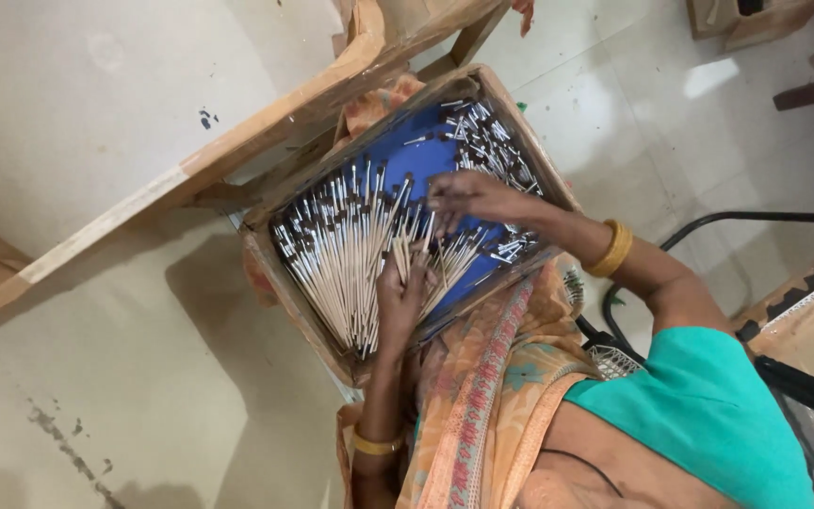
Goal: Sort and organize thin wooden incense sticks into boxes in a production setting.
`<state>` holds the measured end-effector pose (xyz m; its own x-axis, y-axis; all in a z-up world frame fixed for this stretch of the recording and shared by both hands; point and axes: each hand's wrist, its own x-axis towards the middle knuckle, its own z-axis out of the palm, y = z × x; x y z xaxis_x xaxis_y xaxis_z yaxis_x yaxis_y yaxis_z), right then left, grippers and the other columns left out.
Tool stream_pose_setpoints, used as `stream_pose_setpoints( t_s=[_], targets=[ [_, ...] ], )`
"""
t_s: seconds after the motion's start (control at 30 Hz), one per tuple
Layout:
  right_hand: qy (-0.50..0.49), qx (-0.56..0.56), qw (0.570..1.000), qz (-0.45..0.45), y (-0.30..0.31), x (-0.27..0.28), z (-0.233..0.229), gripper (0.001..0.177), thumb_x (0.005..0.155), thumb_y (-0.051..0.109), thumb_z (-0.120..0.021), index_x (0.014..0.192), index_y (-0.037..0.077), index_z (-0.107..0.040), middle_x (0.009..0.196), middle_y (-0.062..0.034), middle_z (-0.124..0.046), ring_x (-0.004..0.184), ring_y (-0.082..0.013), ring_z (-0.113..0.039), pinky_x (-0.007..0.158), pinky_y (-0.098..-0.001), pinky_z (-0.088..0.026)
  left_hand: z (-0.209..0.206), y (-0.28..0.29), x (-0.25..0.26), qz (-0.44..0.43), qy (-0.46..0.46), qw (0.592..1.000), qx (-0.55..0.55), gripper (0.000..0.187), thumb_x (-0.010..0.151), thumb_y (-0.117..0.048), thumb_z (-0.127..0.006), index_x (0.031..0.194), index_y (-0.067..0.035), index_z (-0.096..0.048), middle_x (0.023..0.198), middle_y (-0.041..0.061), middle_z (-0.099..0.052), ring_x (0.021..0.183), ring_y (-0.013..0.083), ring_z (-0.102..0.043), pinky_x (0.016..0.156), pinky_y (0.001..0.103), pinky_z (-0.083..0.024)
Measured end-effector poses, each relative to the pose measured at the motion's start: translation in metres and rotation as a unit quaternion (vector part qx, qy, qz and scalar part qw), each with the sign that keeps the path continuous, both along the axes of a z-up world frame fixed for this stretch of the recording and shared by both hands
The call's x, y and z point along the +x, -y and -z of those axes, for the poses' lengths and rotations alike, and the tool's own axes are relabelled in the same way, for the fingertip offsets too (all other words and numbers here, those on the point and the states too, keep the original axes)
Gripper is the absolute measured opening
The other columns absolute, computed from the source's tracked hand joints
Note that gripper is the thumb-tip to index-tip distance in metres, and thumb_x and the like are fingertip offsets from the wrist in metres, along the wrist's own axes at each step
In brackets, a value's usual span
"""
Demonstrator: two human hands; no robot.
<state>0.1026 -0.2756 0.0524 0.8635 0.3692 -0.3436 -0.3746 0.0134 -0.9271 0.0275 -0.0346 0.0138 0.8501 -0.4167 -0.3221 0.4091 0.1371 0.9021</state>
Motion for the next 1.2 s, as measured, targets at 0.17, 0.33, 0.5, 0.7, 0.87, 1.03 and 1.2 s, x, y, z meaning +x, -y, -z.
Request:
stream_pose_setpoints(
  t_s=[0.17, 0.33, 0.5, 0.7, 0.87, 1.03, 1.2],
  targets=[
    [0.386, -0.568, 0.715, -0.129, 0.005, 0.054, 0.082, 0.026, 0.095, 0.020, -0.054, 0.110, 0.001, -0.063, 0.101, -0.0169, -0.070, 0.065, -0.0222, -0.065, 0.043, -0.0296, -0.051, -0.010, -0.023, -0.019, -0.006, 0.106, 0.948, 0.300, 0.036, 0.107, -0.021, -0.048, 0.138, -0.007, -0.061, 0.087, 0.006, -0.071, 0.053, 0.0085, -0.055, 0.041, 0.025, -0.044],
    [0.538, -0.684, 0.461, -0.172, -0.002, 0.066, 0.062, 0.022, 0.089, 0.017, -0.066, 0.096, -0.003, -0.062, 0.091, -0.0185, -0.070, 0.067, -0.0194, -0.058, 0.044, -0.0273, -0.047, 0.016, -0.043, -0.035, -0.044, 0.034, 0.984, 0.169, 0.034, 0.111, -0.024, -0.055, 0.138, -0.005, -0.065, 0.085, 0.007, -0.069, 0.063, 0.0087, -0.055, 0.054, 0.027, -0.046],
    [0.483, -0.480, 0.731, -0.039, 0.006, 0.043, 0.020, 0.018, 0.091, 0.014, -0.072, 0.100, 0.000, -0.064, 0.086, -0.0134, -0.070, 0.071, -0.0211, -0.064, 0.056, -0.0323, -0.056, -0.019, -0.028, 0.001, -0.064, -0.095, 0.991, 0.072, 0.043, 0.101, -0.017, -0.063, 0.143, -0.009, -0.056, 0.072, 0.005, -0.066, 0.052, 0.0067, -0.052, 0.046, 0.023, -0.041],
    [0.095, -0.004, 0.989, 0.110, -0.003, -0.004, 0.014, 0.010, 0.098, 0.007, -0.072, 0.105, 0.004, -0.067, 0.087, -0.0074, -0.070, 0.069, -0.0103, -0.064, 0.061, -0.0241, -0.054, -0.030, -0.013, 0.014, -0.040, -0.163, 0.972, -0.166, 0.041, 0.100, -0.013, -0.068, 0.138, -0.002, -0.058, 0.074, 0.003, -0.067, 0.048, 0.0027, -0.046, 0.039, 0.017, -0.033],
    [0.039, 0.093, 0.988, 0.114, -0.014, -0.016, 0.010, 0.008, 0.104, 0.009, -0.064, 0.108, 0.003, -0.064, 0.091, -0.0090, -0.072, 0.084, -0.0156, -0.075, 0.067, -0.0261, -0.064, -0.043, -0.020, 0.009, -0.012, -0.052, 0.999, -0.006, 0.030, 0.104, -0.018, -0.064, 0.129, -0.001, -0.062, 0.074, 0.005, -0.069, 0.048, 0.0042, -0.052, 0.038, 0.019, -0.036],
    [-0.026, 0.174, 0.980, 0.095, -0.019, -0.022, 0.014, 0.007, 0.102, 0.011, -0.063, 0.104, 0.004, -0.061, 0.090, -0.0089, -0.070, 0.088, -0.0183, -0.078, 0.063, -0.0270, -0.066, -0.034, -0.026, 0.009, 0.021, -0.149, 0.967, -0.205, 0.031, 0.105, -0.016, -0.063, 0.130, 0.000, -0.060, 0.072, 0.006, -0.067, 0.043, 0.0038, -0.045, 0.035, 0.019, -0.030],
    [-0.007, 0.221, 0.974, 0.058, -0.010, -0.031, 0.032, 0.006, 0.104, 0.008, -0.066, 0.104, 0.003, -0.062, 0.091, -0.0090, -0.068, 0.084, -0.0172, -0.076, 0.068, -0.0282, -0.066, -0.017, -0.026, 0.003, 0.045, -0.203, 0.938, -0.278, 0.027, 0.107, -0.013, -0.062, 0.128, 0.003, -0.062, 0.071, 0.005, -0.065, 0.042, 0.0028, -0.040, 0.035, 0.017, -0.028]
  ],
)
